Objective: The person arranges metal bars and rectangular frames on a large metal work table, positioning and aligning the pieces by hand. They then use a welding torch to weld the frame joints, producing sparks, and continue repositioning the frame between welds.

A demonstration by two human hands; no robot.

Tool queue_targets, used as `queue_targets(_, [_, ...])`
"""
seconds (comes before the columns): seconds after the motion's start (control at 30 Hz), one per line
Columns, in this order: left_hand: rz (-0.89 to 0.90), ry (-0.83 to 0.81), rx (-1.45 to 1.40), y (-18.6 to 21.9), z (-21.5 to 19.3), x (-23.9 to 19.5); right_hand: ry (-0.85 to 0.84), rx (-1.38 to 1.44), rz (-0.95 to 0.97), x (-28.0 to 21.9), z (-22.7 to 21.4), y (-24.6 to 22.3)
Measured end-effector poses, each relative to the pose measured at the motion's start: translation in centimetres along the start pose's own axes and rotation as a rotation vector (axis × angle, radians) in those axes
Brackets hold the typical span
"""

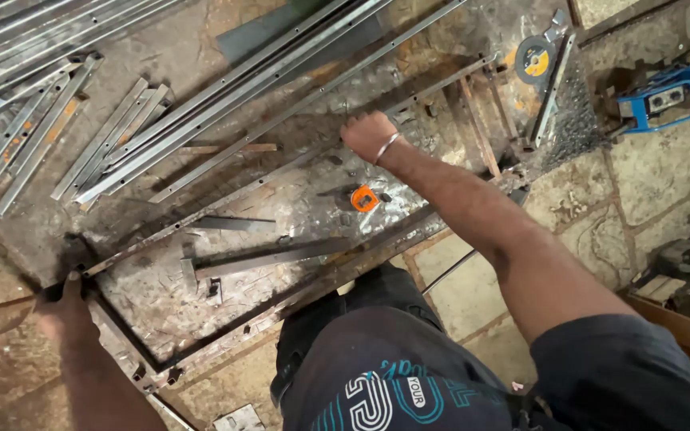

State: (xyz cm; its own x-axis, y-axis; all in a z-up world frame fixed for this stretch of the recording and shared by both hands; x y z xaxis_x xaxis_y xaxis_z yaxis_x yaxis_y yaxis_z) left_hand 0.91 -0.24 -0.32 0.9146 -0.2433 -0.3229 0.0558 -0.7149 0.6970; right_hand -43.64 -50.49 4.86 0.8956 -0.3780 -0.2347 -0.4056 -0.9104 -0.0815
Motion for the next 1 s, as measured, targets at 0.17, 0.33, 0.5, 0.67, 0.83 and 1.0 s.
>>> queue_targets(0.17, [-0.053,-0.032,-0.016,-2.5,0.3,1.7,-0.026,-0.016,0.015,0.1,-0.2,-0.3])
queue_targets(0.33, [-0.022,-0.020,0.000,-1.9,0.4,1.6,-0.061,-0.013,-0.008,0.4,-0.6,-0.1])
queue_targets(0.5, [0.000,-0.033,-0.146,-4.0,0.9,3.0,0.007,-0.044,0.033,0.1,1.4,-0.6])
queue_targets(0.67, [-0.013,-0.064,-0.082,-6.4,0.8,4.2,-0.074,0.022,0.032,1.3,1.6,0.2])
queue_targets(0.83, [-0.034,-0.135,-0.391,-8.1,1.8,6.0,-0.140,0.029,0.107,0.6,1.0,-0.7])
queue_targets(1.0, [0.006,-0.054,-0.224,-7.0,2.0,5.6,0.470,0.274,0.048,-4.5,-6.1,-8.8])
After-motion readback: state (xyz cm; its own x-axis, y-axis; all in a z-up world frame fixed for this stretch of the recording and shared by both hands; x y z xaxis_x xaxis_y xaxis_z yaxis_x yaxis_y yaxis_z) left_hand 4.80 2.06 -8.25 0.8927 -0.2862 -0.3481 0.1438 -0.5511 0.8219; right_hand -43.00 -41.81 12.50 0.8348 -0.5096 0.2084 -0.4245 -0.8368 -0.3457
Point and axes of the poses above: each hand's wrist, its own x-axis towards the middle knuckle, its own z-axis out of the palm, y = z × x, the point moved 1 cm from there along x, towards the middle knuckle, and after that the axes turned 14 degrees about x, right-handed, at the moved point
